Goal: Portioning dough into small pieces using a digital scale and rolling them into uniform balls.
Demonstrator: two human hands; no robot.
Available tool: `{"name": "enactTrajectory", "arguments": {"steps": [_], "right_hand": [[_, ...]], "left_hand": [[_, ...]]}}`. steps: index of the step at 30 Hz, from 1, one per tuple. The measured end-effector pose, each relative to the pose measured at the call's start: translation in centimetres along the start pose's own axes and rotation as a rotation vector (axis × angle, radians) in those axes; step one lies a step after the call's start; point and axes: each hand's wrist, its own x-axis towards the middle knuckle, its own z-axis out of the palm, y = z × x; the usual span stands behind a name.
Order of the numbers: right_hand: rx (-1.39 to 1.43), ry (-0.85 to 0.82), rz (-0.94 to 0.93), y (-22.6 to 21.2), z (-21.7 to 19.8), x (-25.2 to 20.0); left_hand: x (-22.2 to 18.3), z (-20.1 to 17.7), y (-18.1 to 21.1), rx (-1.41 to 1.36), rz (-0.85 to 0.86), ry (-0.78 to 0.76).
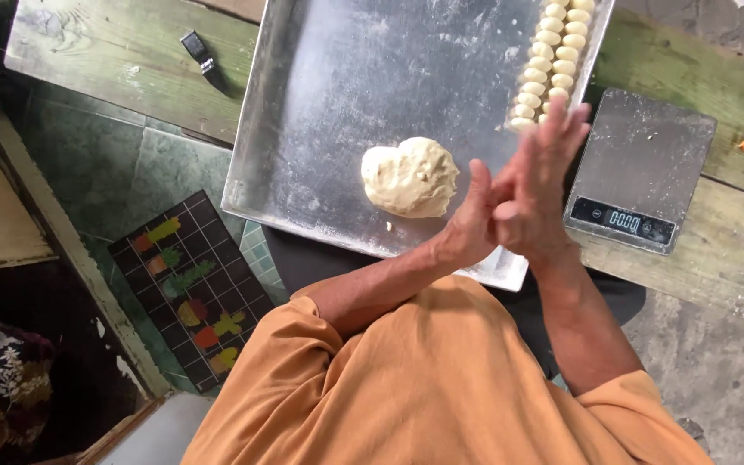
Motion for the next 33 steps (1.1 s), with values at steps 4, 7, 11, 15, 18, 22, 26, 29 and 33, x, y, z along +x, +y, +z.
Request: {"name": "enactTrajectory", "arguments": {"steps": [4, 7, 11, 15, 18, 22, 26, 29, 33], "right_hand": [[0.05, -0.031, 0.103, -1.8, -0.1, -0.4], [0.08, -0.057, -0.028, -5.4, 0.5, -0.3], [-0.001, 0.003, -0.101, -3.1, 1.7, 0.0], [-0.027, -0.005, 0.039, -0.4, -0.4, 1.1], [-0.094, -0.031, 0.11, -1.5, 0.5, 1.0], [0.035, -0.044, -0.027, -3.8, 1.1, 1.4], [-0.022, -0.02, 0.206, -0.9, 0.4, 0.6], [0.023, -0.026, 0.461, -2.8, -0.2, 0.4], [0.053, -0.044, 0.361, -6.6, 0.6, 1.1]], "left_hand": [[1.7, 1.2, 3.3, -0.1, 0.075, 0.072], [2.0, -0.5, 2.9, 0.187, 0.131, 0.042], [1.7, -0.4, 2.4, 0.262, 0.13, 0.029], [1.3, 1.7, 3.7, 0.105, 0.115, 0.056], [2.3, 0.7, 3.9, -0.05, 0.113, 0.076], [3.0, -1.5, 3.1, -0.044, -0.063, 0.113], [1.6, -0.3, 3.6, -0.071, -0.05, 0.031], [1.4, -0.4, 4.6, -0.07, -0.04, -0.051], [2.1, -1.7, 3.5, -0.316, -0.078, 0.098]]}}
